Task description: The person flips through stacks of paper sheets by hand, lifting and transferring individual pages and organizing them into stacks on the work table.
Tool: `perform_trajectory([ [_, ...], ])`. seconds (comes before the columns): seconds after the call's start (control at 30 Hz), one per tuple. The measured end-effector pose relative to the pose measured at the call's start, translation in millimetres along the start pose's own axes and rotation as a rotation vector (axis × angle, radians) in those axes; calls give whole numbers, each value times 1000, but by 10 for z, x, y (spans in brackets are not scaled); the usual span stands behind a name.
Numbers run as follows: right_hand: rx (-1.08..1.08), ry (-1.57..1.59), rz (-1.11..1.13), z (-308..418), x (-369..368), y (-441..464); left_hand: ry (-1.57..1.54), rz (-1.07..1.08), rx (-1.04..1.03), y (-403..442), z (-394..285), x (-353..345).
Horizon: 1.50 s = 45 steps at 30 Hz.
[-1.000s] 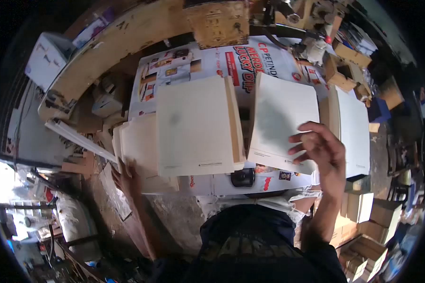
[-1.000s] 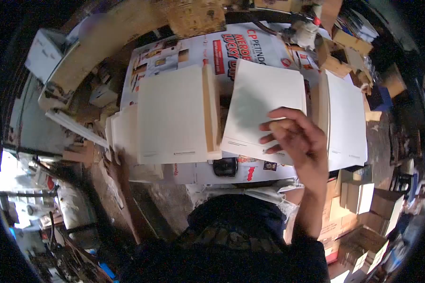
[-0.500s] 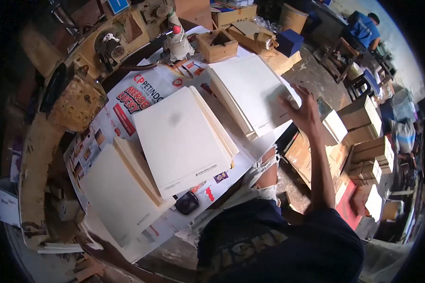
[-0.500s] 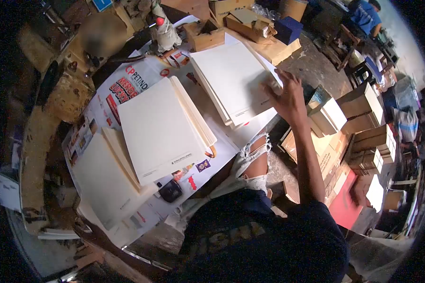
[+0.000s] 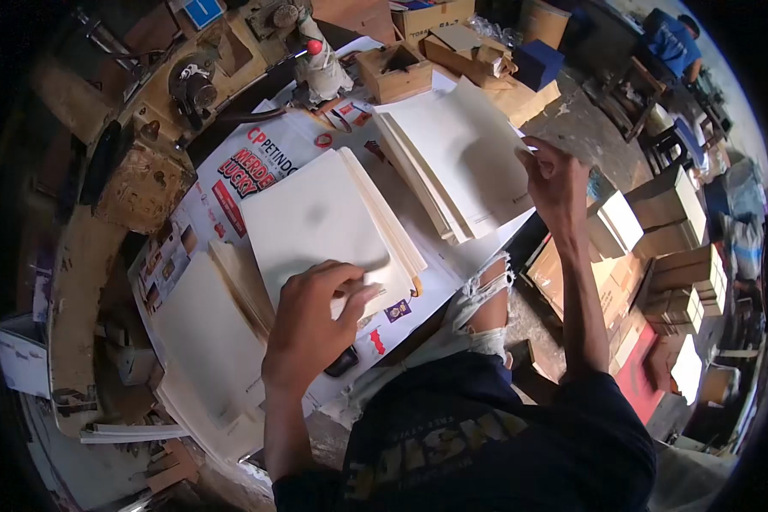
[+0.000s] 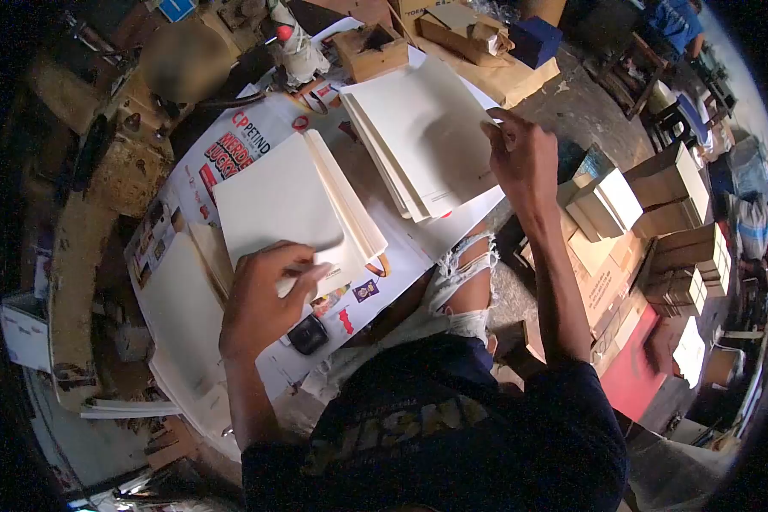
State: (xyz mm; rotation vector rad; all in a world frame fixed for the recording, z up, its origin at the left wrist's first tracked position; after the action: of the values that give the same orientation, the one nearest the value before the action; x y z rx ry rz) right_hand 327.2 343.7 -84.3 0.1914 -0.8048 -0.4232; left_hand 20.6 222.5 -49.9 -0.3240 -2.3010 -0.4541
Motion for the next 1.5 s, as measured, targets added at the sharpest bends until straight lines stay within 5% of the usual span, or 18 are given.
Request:
perform_trajectory([
  [0.13,270,-22,-193,27,34,-14,-313,-236,252,-166,-15,80],
  [0.3,-5,274,112,100,158,40,-492,-440,312,-300,29,93],
  [0.37,-228,621,228,148,159,-31,-611,-592,311,-352,31,90],
  [0.5,-184,656,312,432,45,-291,-632,-770,298,-518,62,89],
  [0.57,-164,660,302,698,-17,-452,-685,-725,381,-670,55,169],
  [0.7,-103,645,434,941,-290,-846,-800,-580,131,-793,-124,388],
  [0.77,-134,654,467,1023,-367,-924,245,-299,96,-981,-78,648],
  [0.8,-146,626,519,1028,-400,-920,365,-273,230,-1083,-55,690],
  [0.93,-91,654,659,1022,-631,-874,440,-50,438,-1389,88,741],
  [1.13,-328,510,730,1356,-617,-1010,237,-232,434,-1576,189,955],
  [1.17,-309,504,750,1372,-617,-1013,237,-253,452,-1610,210,958],
  [1.23,66,478,1027,1433,-627,-1013,306,-324,335,-1664,227,950],
  [1.27,-19,587,1077,1453,-651,-1041,306,-339,349,-1737,230,940],
  [1.33,-82,649,1085,1346,-794,-1067,-73,-707,724,-1987,293,934],
  [1.43,-174,943,1033,1213,-1014,-1326,-209,-1608,317,-2390,430,783],
  [1.47,-182,1170,986,1263,-1046,-1450,-211,-1603,314,-2436,407,784],
  [1.5,-198,1148,971,1426,-1033,-1581,-516,-1626,83,-2485,393,813],
])
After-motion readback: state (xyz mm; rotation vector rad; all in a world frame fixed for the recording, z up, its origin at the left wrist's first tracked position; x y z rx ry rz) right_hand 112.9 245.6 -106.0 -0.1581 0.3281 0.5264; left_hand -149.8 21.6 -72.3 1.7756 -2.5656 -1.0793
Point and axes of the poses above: each hand's wrist, its own y-axis towards the middle knuckle, its own x-axis out of the back of the hand, z = x × y, the point moved 2 cm from there along y, towards the middle knuckle, and after that the axes turned 9 degrees about -x, right-handed, at the moved point
